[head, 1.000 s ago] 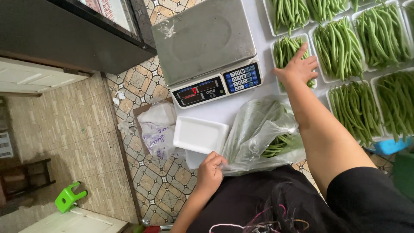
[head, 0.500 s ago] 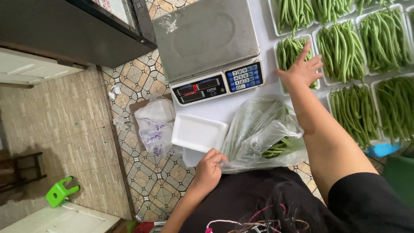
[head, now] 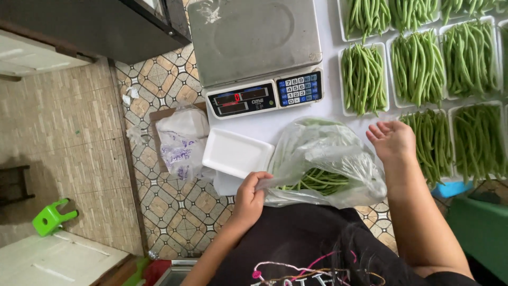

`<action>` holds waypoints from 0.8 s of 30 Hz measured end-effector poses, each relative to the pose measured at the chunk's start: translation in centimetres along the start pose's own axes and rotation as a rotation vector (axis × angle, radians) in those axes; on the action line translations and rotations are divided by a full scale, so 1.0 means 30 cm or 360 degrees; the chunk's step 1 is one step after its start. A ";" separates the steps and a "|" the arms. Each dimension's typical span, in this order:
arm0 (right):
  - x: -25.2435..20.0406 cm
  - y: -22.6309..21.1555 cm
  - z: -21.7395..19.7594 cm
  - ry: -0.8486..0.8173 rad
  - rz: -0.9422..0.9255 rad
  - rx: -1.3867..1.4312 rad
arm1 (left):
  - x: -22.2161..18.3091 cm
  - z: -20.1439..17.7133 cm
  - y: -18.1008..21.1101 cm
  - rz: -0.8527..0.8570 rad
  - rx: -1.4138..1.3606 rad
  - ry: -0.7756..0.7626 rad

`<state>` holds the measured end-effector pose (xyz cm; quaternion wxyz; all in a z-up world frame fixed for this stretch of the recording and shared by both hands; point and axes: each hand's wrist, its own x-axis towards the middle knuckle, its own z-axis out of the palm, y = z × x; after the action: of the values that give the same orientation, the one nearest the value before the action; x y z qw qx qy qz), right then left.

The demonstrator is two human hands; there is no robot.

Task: Sorting, trimming, weighing, and bagging green beans for packaging.

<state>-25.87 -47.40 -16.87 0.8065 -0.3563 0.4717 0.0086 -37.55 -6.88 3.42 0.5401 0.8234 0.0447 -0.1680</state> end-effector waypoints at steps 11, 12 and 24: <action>0.018 -0.056 0.093 -0.0284 0.0506 0.0454 | -0.047 0.056 0.006 -0.0053 -0.0212 0.0249; 0.042 -0.053 0.079 -0.0295 0.0511 0.0440 | -0.056 0.057 0.012 -0.0054 -0.0219 0.0267; -0.524 -0.135 -0.002 -0.1036 -0.0044 -0.1027 | -0.023 0.020 -0.069 -0.0752 -0.0778 0.1315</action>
<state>-33.22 -45.40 -2.53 0.7606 -0.5742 0.1622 0.2559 -38.86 -6.50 1.63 0.6010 0.6388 0.4754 0.0684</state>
